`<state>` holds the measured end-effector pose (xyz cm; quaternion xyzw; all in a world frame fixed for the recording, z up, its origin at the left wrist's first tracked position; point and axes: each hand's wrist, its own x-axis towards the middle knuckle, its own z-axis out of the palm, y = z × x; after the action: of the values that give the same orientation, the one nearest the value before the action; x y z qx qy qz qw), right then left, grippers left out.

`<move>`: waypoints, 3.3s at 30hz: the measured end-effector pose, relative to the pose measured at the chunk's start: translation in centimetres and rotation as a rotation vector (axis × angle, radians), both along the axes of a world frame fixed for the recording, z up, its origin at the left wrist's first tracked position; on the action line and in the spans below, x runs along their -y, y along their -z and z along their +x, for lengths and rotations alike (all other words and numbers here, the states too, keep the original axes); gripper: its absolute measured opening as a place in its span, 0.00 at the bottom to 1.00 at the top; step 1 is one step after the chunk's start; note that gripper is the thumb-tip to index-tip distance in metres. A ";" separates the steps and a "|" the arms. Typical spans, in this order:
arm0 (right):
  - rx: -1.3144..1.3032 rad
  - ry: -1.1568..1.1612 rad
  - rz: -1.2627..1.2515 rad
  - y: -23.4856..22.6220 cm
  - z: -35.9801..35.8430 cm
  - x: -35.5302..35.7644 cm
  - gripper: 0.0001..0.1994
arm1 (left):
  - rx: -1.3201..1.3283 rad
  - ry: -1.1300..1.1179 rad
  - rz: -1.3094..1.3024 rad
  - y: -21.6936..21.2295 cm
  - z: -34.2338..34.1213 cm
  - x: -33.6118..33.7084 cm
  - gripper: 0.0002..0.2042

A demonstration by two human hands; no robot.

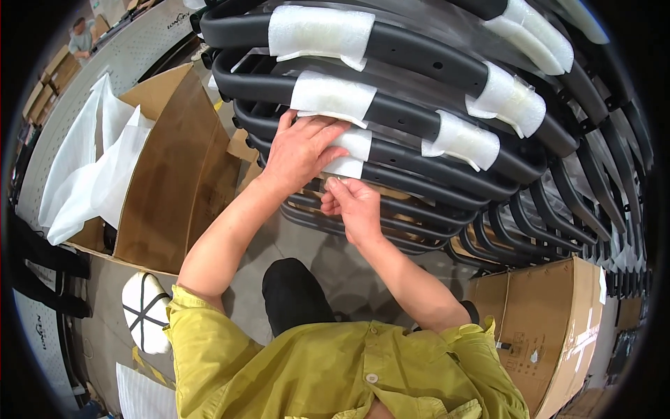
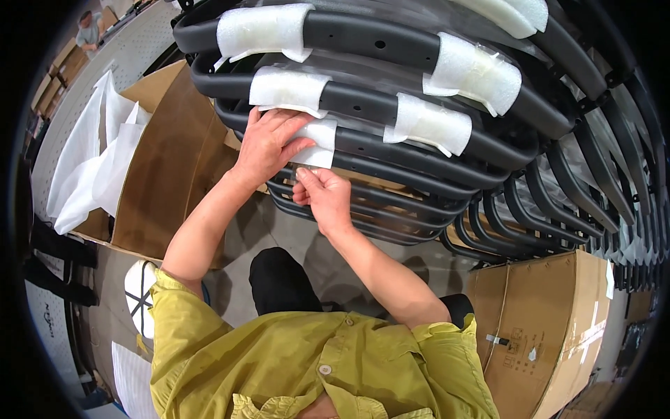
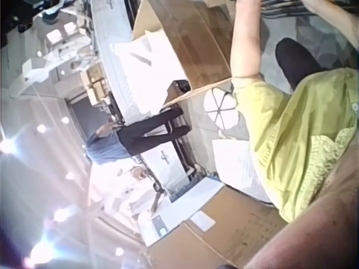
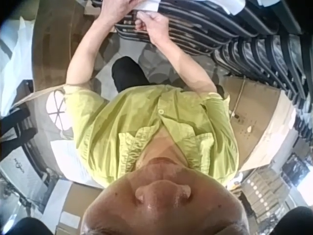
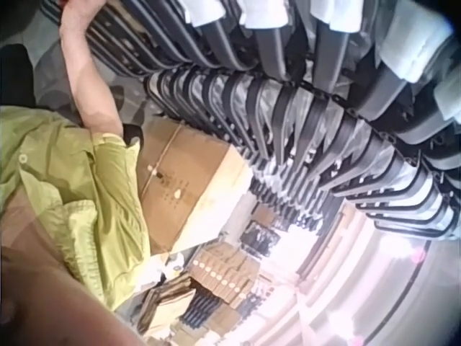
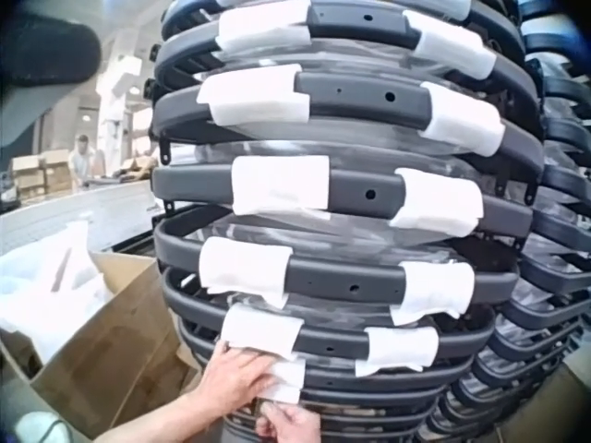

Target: Applying protective foam padding pieces to a stack of metal furniture frames.

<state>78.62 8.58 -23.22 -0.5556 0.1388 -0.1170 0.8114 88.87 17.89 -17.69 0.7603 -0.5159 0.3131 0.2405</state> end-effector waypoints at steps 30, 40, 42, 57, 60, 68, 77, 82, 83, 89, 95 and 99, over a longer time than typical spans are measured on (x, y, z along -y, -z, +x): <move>-0.229 0.235 -0.427 -11.5 -21.6 22.7 0.10 | -0.516 -0.265 -0.322 0.3 -2.6 1.5 0.06; -1.236 1.492 -1.354 -14.2 -57.3 51.7 0.11 | -0.303 -0.264 -0.393 4.9 5.0 -1.3 0.14; -1.229 1.502 -1.322 -12.5 -57.9 54.2 0.15 | -0.258 -0.291 -0.333 2.9 2.7 0.1 0.13; -1.662 0.876 -1.858 -7.0 -54.7 66.9 0.19 | 0.316 -0.737 0.353 6.4 12.2 -7.4 0.09; -1.772 0.676 -1.507 -7.1 -55.3 68.4 0.15 | 0.338 -0.737 0.491 5.7 12.3 -7.3 0.09; -1.650 0.787 -1.650 -7.2 -55.7 66.4 0.09 | -0.027 -0.625 0.279 4.9 12.1 -6.2 0.09; -1.084 0.974 -2.613 -14.4 -51.2 60.6 0.05 | -0.266 -0.771 0.187 1.8 3.3 -1.3 0.10; -0.747 0.928 -2.513 -19.0 -49.5 55.1 0.11 | -0.268 -0.549 -0.003 -0.3 0.2 3.3 0.11; -0.554 0.964 -2.448 -19.0 -48.0 52.4 0.11 | -0.299 -0.497 -0.025 -0.5 0.3 3.4 0.11; 0.010 0.180 -1.512 -19.3 -34.6 30.6 0.06 | -0.041 -0.347 0.146 -1.2 -0.6 2.2 0.13; 0.243 -0.479 -1.124 -12.6 -21.4 20.9 0.04 | -0.236 0.260 0.072 -2.1 -11.7 4.1 0.23; 0.460 -0.799 -0.836 -10.7 -13.2 15.0 0.05 | -1.147 0.597 0.090 0.0 -15.0 7.4 0.35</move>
<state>65.45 -6.39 -12.47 -0.7959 -0.3158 0.0344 0.5155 73.82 10.44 -17.66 0.6401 -0.5072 -0.2451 0.5225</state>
